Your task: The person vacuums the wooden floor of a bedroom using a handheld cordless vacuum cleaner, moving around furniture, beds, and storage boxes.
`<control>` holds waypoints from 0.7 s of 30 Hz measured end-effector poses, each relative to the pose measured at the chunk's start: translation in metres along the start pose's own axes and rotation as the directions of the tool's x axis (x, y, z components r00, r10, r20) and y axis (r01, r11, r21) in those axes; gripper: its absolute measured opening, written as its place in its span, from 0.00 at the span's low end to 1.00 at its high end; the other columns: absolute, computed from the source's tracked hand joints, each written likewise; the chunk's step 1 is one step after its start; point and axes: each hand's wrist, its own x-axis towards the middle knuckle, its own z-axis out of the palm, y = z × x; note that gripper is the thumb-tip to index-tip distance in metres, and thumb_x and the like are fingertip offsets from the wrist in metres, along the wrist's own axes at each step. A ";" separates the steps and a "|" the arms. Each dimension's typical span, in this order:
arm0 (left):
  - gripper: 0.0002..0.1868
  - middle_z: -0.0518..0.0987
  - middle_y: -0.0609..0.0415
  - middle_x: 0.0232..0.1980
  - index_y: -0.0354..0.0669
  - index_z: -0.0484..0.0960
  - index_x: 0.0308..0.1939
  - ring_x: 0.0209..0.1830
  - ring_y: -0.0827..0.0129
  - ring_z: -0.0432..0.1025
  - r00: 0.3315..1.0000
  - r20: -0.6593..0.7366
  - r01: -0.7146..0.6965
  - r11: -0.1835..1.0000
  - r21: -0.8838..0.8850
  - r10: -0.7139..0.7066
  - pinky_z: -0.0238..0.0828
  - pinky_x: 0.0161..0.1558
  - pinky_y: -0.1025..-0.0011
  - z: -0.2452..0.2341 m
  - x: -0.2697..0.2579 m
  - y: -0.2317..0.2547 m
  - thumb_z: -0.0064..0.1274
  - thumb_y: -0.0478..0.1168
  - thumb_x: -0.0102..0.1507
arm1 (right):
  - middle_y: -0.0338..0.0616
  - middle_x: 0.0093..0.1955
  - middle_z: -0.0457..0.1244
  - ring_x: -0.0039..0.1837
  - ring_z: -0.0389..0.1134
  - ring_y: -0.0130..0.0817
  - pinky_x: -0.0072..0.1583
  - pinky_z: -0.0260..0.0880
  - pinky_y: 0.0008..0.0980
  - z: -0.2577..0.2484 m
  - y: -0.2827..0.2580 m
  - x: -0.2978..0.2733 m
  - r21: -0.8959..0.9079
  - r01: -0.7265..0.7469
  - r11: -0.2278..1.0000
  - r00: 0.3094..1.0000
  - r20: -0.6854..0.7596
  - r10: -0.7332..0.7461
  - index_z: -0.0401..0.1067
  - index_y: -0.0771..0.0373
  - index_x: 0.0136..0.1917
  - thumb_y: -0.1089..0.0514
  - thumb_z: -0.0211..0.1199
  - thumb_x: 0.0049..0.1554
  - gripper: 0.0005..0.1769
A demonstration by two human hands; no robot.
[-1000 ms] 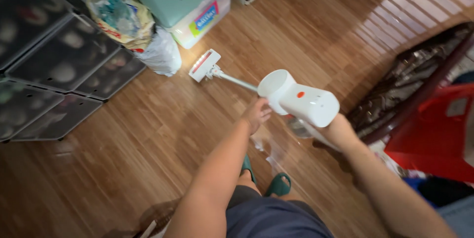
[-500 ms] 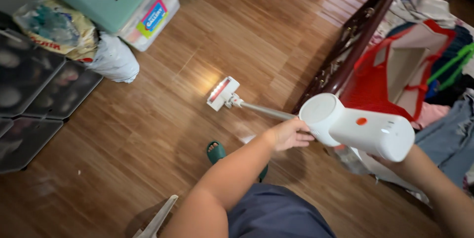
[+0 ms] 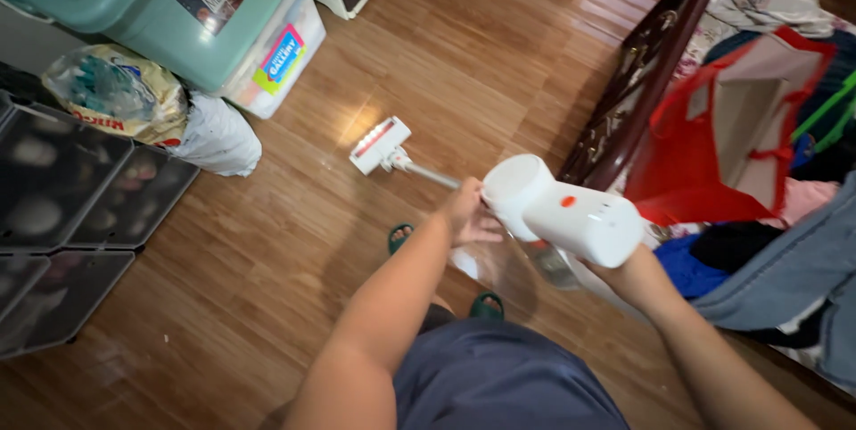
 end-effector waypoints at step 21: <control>0.32 0.67 0.52 0.56 0.48 0.72 0.62 0.59 0.55 0.65 0.913 -0.315 -0.335 0.917 -0.214 0.260 0.65 0.60 0.29 -0.239 -0.017 0.241 0.37 0.63 0.63 | 0.51 0.54 0.71 0.56 0.72 0.50 0.55 0.71 0.43 0.132 -0.108 0.344 -0.098 -0.173 0.980 0.972 0.142 0.185 0.77 0.56 0.58 0.47 0.67 0.53 0.22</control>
